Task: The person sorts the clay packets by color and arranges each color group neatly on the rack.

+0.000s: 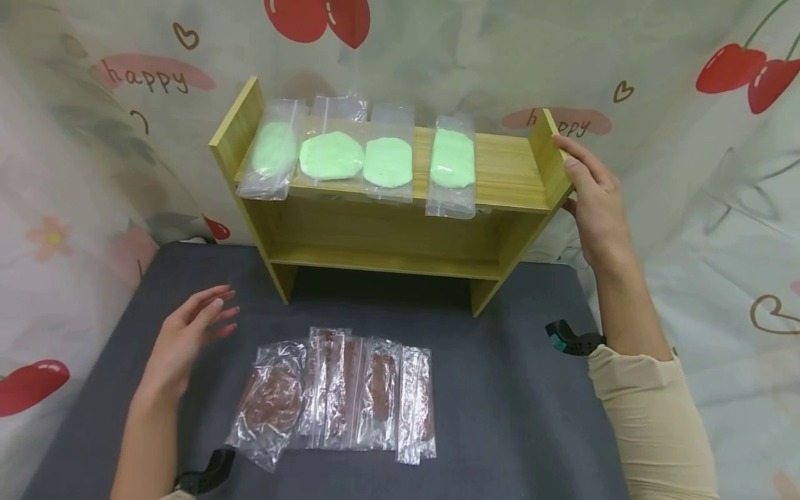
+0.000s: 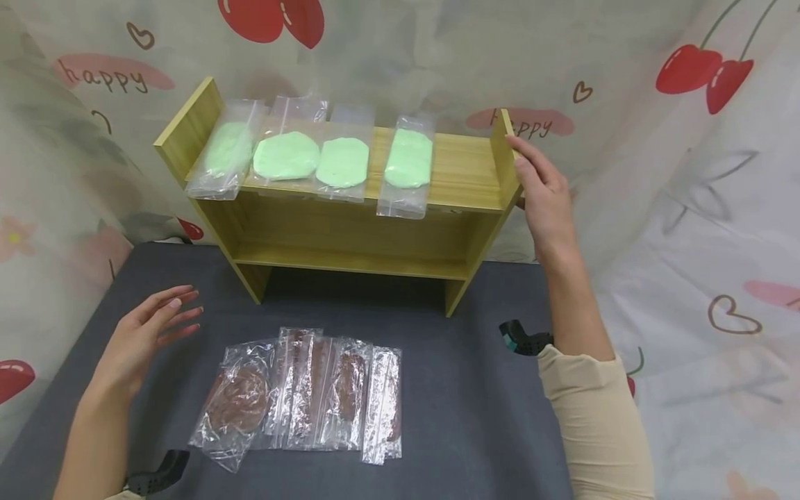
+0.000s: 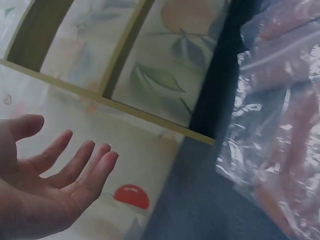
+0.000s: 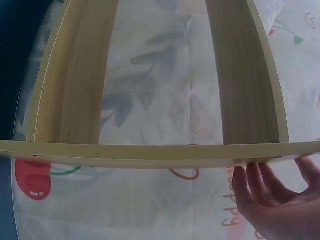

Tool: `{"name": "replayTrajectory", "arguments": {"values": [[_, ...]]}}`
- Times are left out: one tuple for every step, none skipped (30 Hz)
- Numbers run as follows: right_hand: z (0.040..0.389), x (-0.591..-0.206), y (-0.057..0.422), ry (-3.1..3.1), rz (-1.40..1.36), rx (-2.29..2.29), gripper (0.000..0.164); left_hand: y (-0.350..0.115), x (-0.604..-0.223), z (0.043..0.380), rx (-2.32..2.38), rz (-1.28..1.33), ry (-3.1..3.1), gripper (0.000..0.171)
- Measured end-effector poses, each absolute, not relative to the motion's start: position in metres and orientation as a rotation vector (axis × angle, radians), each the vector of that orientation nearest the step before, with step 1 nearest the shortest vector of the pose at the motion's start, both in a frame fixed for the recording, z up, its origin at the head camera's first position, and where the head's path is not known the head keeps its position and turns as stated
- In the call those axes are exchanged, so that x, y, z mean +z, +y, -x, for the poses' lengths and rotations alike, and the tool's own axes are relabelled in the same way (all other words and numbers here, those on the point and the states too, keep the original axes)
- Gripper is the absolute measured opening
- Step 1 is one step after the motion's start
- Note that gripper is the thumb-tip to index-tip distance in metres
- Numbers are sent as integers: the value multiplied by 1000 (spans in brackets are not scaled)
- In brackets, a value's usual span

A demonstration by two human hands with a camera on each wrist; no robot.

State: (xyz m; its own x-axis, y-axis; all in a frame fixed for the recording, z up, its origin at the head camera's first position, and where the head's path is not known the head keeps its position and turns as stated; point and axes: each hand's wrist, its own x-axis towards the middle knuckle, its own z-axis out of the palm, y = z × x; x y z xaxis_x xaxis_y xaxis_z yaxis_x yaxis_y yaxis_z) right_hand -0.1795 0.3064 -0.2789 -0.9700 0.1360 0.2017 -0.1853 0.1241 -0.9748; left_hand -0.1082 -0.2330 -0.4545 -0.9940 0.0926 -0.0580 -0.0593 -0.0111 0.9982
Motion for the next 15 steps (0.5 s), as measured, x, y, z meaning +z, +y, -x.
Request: {"name": "replayTrajectory", "arguments": {"values": [[180,-279,306,-2159,-45,1936,41,-234,-458,106,2158,-31,2129,45],[180,-279,306,-2162,-42,1936,41,-235,-462,104,2152,-28,2130,44],[181,-279,306,-2161,-40,1939,41,-235,-465,102,2146,-26,2130,44],[181,-279,306,-2159,-39,1942,41,-236,-469,100,2133,-22,2133,44],[181,-280,306,-2158,-39,1943,41,-236,-473,98,2119,-18,2136,44],[182,-280,306,-2159,-39,1942,41,-237,-476,96,2104,-12,2139,44],[182,-280,307,-2159,-41,1943,41,-237,-480,94,2083,-8,2147,44],[182,-280,307,-2159,-43,1939,41,-237,-483,92,2062,-3,2152,45],[182,-280,307,-2155,-43,1939,41,-237,-486,91,2042,3,2158,44],[182,-280,307,-2154,-43,1935,41,-237,-489,89,2021,8,2167,44],[183,-281,307,-2154,-44,1933,41,-237,-491,88,2004,13,2176,44],[183,-281,307,-2150,-45,1934,40,-237,-494,86,1979,17,2194,45],[183,-281,307,-2146,-47,1937,40,-238,-496,85,1954,21,2212,45],[183,-282,307,-2145,-49,1938,40,-238,-498,83,1926,27,2232,46],[183,-282,307,-2140,-52,1944,40,-238,-500,82,1897,34,2255,47]]}}
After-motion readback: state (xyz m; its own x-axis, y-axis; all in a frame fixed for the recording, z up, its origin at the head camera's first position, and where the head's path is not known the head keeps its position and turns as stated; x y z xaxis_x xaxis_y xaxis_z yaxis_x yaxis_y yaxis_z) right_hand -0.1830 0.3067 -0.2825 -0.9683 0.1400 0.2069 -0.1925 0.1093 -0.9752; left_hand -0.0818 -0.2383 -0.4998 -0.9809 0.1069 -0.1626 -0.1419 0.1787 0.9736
